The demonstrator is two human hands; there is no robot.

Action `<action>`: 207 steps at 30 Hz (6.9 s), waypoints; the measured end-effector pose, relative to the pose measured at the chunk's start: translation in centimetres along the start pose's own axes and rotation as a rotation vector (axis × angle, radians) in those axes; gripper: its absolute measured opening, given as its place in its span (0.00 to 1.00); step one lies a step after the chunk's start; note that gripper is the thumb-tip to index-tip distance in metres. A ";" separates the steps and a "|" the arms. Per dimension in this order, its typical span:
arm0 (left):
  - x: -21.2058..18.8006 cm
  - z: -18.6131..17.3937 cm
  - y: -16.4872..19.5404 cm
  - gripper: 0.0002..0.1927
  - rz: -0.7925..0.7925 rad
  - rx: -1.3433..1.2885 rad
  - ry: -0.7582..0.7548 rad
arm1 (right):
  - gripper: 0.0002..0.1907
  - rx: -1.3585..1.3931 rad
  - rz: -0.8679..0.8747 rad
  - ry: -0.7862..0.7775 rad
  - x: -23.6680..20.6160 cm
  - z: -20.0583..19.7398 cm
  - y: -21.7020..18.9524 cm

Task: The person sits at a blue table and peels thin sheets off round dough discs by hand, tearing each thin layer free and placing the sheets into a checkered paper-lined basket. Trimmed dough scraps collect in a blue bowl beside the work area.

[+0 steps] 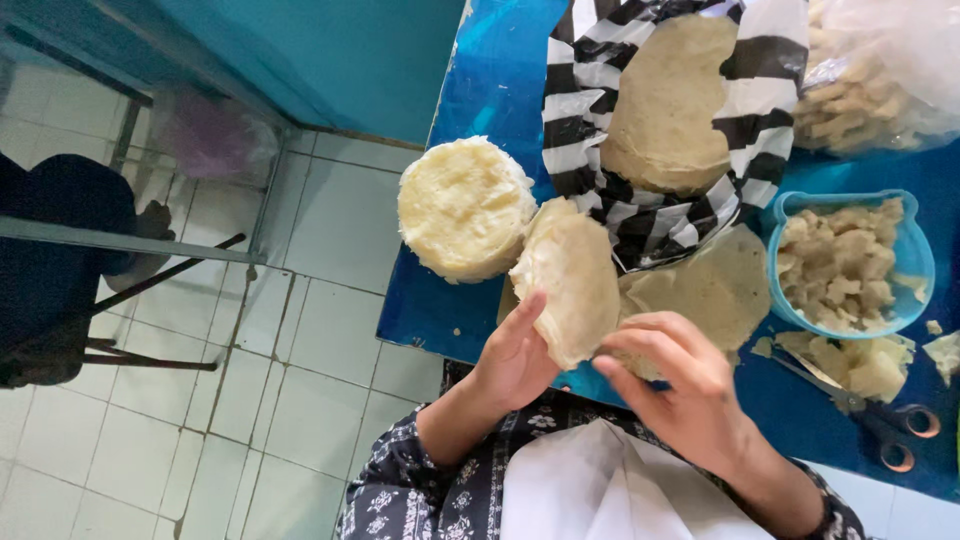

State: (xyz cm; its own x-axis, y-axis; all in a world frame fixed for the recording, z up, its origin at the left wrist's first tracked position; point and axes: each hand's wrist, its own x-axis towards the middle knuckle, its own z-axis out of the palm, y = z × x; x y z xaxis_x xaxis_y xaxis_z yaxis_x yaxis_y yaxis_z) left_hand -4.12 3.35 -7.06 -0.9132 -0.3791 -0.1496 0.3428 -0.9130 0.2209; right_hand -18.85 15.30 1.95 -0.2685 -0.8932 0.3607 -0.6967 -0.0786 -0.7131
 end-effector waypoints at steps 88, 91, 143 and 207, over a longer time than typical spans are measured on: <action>-3.8 0.2 7.5 0.31 0.157 0.613 0.176 | 0.25 -0.588 0.136 0.178 0.3 -1.2 1.8; -1.9 0.0 5.3 0.32 0.097 0.540 0.076 | 0.24 -0.426 -0.064 0.097 1.4 0.4 -0.5; -0.6 0.1 2.3 0.39 0.188 0.550 0.129 | 0.06 1.312 0.299 0.626 -0.8 -1.6 5.4; -0.7 -0.2 -0.2 0.27 -0.031 0.323 0.023 | 0.10 0.141 0.218 0.018 2.1 4.0 1.7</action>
State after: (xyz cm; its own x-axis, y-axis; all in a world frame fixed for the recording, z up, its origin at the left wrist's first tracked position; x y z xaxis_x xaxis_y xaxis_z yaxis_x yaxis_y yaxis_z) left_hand -3.51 3.76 -7.24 -0.9155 -0.3588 -0.1818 0.2244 -0.8307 0.5094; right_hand -17.93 11.51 -0.95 -0.4152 -0.8877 0.1989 -0.5219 0.0534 -0.8514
